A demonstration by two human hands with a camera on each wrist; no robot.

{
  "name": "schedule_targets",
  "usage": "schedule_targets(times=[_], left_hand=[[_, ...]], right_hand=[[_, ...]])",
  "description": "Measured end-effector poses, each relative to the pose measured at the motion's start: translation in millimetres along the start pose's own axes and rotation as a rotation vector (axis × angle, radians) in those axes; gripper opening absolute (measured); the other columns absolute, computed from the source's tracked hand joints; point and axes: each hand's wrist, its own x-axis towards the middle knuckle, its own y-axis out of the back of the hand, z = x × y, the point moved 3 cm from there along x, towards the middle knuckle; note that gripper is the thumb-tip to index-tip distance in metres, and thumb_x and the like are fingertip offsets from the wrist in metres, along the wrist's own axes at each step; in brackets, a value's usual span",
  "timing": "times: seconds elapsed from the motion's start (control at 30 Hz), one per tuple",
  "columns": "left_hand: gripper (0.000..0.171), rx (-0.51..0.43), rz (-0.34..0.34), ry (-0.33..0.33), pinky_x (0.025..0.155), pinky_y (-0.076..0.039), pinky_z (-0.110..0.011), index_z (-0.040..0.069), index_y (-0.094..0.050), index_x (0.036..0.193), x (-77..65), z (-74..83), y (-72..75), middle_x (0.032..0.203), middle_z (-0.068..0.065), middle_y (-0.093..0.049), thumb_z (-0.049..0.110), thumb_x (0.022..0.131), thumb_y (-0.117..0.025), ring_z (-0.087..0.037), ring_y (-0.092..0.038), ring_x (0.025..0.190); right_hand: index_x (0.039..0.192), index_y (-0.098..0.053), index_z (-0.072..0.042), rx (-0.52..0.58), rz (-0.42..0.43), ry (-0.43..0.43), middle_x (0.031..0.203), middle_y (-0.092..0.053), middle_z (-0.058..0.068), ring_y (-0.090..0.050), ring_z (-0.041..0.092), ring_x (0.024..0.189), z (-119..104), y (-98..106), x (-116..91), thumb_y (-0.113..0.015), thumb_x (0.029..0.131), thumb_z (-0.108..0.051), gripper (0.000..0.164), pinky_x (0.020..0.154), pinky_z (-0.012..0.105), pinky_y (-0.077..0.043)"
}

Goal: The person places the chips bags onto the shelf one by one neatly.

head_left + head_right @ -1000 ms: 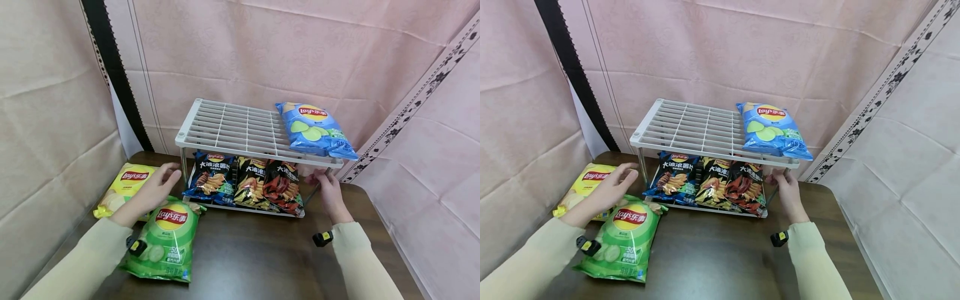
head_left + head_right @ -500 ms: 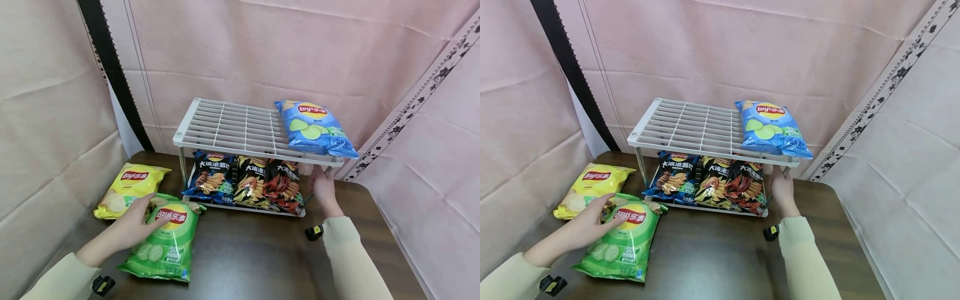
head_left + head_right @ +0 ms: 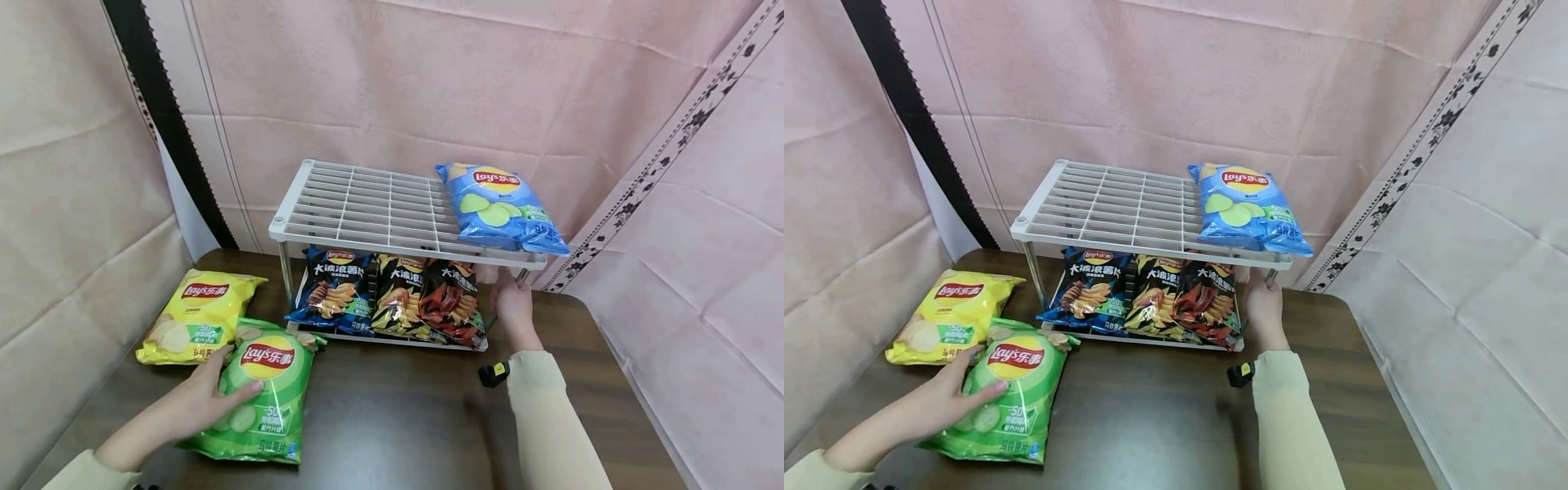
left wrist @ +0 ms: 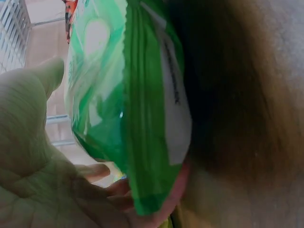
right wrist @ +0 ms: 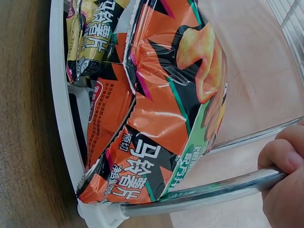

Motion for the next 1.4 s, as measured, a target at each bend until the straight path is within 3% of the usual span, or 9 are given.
schedule_targets(times=[0.2, 0.4, 0.57, 0.77, 0.93, 1.2, 1.4], left_hand=[[0.109, -0.073, -0.114, 0.055, 0.093, -0.037, -0.063, -0.012, 0.006, 0.145, 5.5, -5.4, -2.4, 0.135, -0.050, -0.025, 0.060, 0.091, -0.055, -0.057, -0.036, 0.124], [0.113, -0.097, -0.149, 0.095, 0.094, -0.036, -0.064, -0.013, 0.014, 0.143, 9.7, -9.0, -5.2, 0.133, -0.053, -0.024, 0.060, 0.091, -0.055, -0.059, -0.035, 0.124], [0.114, -0.119, -0.166, 0.081, 0.093, -0.039, -0.060, -0.012, 0.016, 0.142, 10.8, -9.2, -6.6, 0.128, -0.048, -0.035, 0.054, 0.090, -0.061, -0.053, -0.044, 0.120], [0.115, -0.165, -0.168, 0.075, 0.092, -0.042, -0.056, -0.009, 0.016, 0.143, 11.1, -8.5, -9.4, 0.128, -0.045, -0.037, 0.051, 0.088, -0.066, -0.049, -0.046, 0.119], [0.119, -0.183, -0.157, 0.089, 0.095, -0.037, -0.061, -0.008, 0.017, 0.143, 11.1, -7.7, -12.0, 0.134, -0.049, -0.027, 0.052, 0.086, -0.069, -0.056, -0.035, 0.126], [0.125, -0.128, -0.093, 0.096, 0.094, -0.036, -0.063, -0.009, 0.012, 0.144, 10.3, -2.8, -12.7, 0.134, -0.050, -0.026, 0.057, 0.080, -0.072, -0.058, -0.032, 0.126], [0.123, -0.122, -0.085, 0.092, 0.094, -0.036, -0.064, -0.013, 0.006, 0.143, 9.8, -0.9, -11.3, 0.134, -0.050, -0.026, 0.057, 0.079, -0.072, -0.058, -0.032, 0.126]], right_hand=[[0.054, -0.036, -0.008, 0.007, 0.001, -0.007, 0.044, -0.034, -0.001, -0.028, 0.019, 0.039, 5.6, 3.9, 1.1, -0.037, 0.104, -0.042, 0.061, 0.040, 0.037, -0.025], [0.053, -0.037, -0.011, 0.007, 0.002, -0.013, 0.046, -0.034, 0.001, -0.028, 0.019, 0.039, 10.5, 4.0, 6.4, -0.039, 0.103, -0.045, 0.061, 0.042, 0.037, -0.026], [0.054, -0.037, -0.009, 0.007, 0.005, -0.010, 0.045, -0.034, 0.001, -0.028, 0.020, 0.039, 6.3, 1.2, 3.8, -0.037, 0.104, -0.042, 0.060, 0.041, 0.037, -0.025], [0.056, -0.036, -0.007, -0.007, 0.000, 0.006, 0.044, -0.034, -0.001, -0.028, 0.018, 0.038, -1.8, -1.7, -2.8, -0.034, 0.105, -0.040, 0.060, 0.040, 0.035, -0.025], [0.056, -0.036, -0.007, -0.009, 0.004, 0.020, 0.044, -0.034, -0.001, -0.028, 0.019, 0.039, -1.1, -1.0, -1.7, -0.035, 0.105, -0.040, 0.059, 0.041, 0.036, -0.025], [0.056, -0.037, -0.007, -0.019, 0.005, 0.020, 0.044, -0.035, -0.001, -0.029, 0.020, 0.039, 2.4, -0.5, 0.1, -0.035, 0.105, -0.041, 0.060, 0.040, 0.036, -0.025], [0.055, -0.038, -0.007, -0.043, 0.004, 0.011, 0.044, -0.035, -0.001, -0.029, 0.020, 0.039, 1.5, 0.3, -0.7, -0.034, 0.104, -0.044, 0.062, 0.042, 0.037, -0.026]])
